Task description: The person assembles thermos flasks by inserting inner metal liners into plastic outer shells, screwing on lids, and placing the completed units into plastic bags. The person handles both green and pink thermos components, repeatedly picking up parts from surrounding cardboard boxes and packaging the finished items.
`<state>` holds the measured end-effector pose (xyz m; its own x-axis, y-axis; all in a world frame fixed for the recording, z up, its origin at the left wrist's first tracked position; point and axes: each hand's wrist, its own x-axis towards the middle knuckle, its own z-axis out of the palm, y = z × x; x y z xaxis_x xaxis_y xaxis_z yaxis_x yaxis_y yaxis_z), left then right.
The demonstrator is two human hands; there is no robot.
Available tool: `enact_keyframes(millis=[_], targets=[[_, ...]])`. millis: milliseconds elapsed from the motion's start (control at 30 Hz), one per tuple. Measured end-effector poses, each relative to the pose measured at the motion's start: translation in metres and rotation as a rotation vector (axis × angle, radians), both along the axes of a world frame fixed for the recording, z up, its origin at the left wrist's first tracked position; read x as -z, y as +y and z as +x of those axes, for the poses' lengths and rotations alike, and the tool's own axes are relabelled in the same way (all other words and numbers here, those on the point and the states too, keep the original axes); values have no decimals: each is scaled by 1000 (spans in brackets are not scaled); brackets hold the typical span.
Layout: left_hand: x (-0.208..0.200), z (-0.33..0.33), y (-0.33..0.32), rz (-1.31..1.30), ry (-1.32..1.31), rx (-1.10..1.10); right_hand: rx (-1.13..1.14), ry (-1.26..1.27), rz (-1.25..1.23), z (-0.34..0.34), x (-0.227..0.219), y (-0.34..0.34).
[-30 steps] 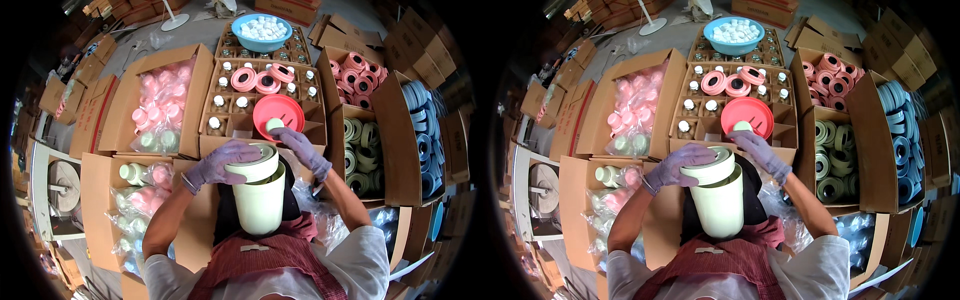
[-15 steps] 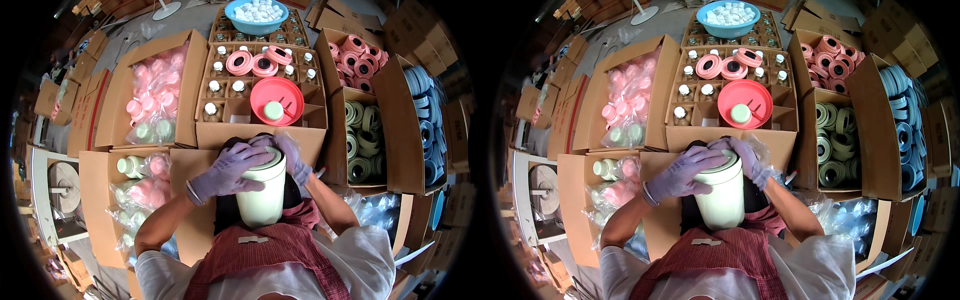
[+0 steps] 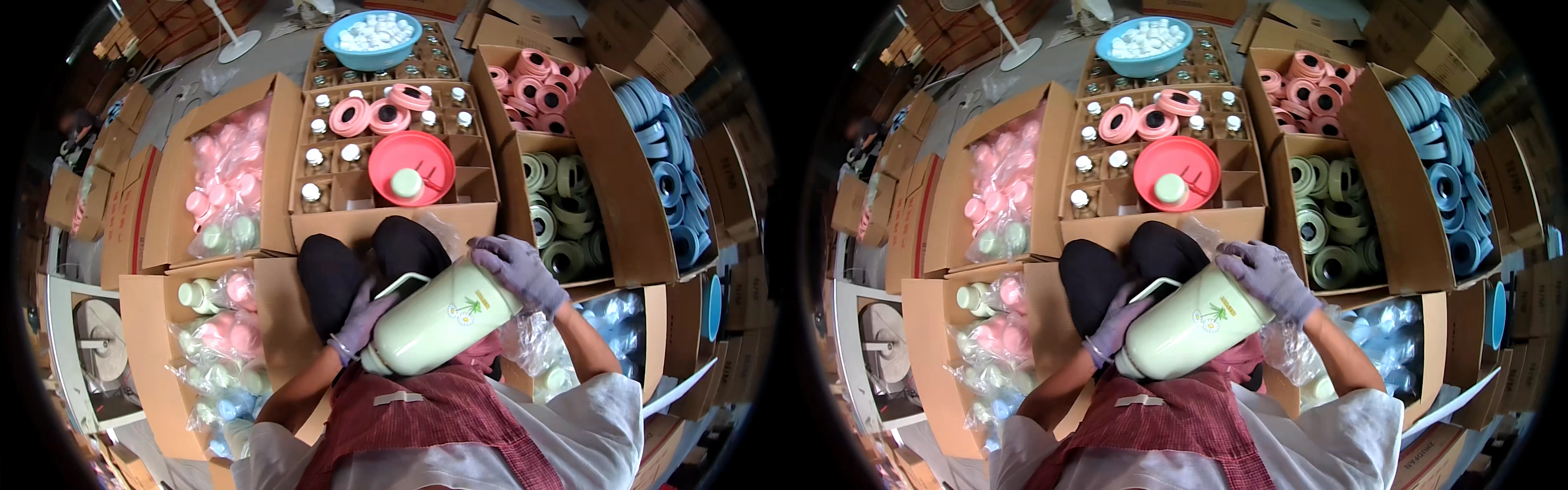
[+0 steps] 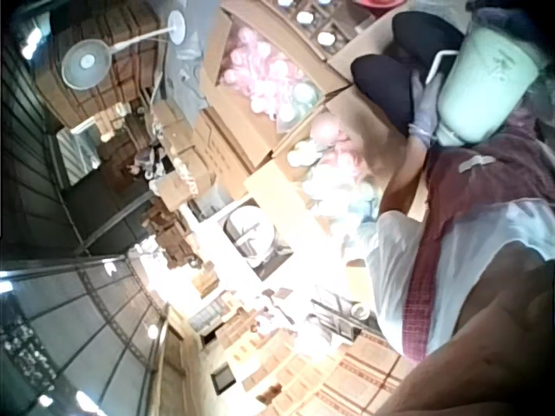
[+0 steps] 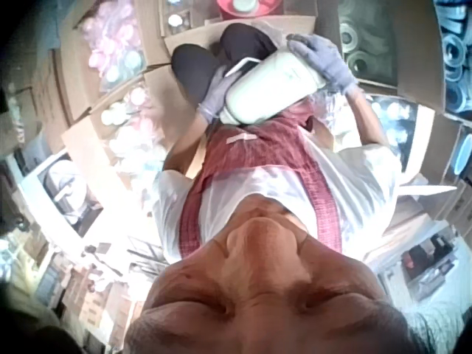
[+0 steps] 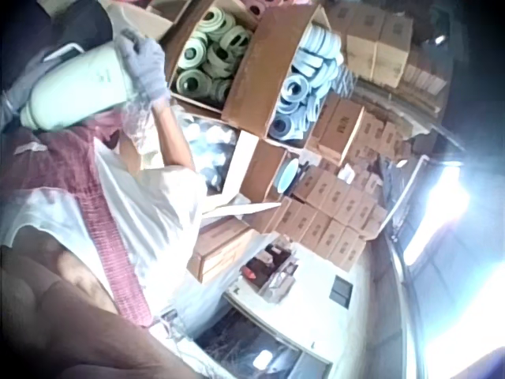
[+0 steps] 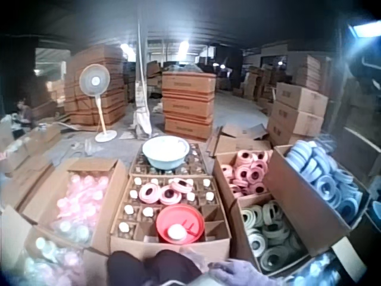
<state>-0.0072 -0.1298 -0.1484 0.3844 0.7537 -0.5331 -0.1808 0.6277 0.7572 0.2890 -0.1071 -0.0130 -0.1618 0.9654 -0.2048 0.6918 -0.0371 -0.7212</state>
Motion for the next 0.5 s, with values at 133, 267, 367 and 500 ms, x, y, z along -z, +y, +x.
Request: enact_keyframes(millis=[133, 267, 367, 500], targets=[[-7, -15, 2, 745, 441, 564, -47, 539, 78, 15, 54, -18], [-103, 10, 7, 1299, 562, 245, 349, 1209, -540, 5, 113, -23], [-128, 13, 19, 1852, 696, 454, 360, 1807, -969, 14, 153, -32], [-88, -10, 47, 757, 378, 202, 403, 991, -10, -17, 93, -28]])
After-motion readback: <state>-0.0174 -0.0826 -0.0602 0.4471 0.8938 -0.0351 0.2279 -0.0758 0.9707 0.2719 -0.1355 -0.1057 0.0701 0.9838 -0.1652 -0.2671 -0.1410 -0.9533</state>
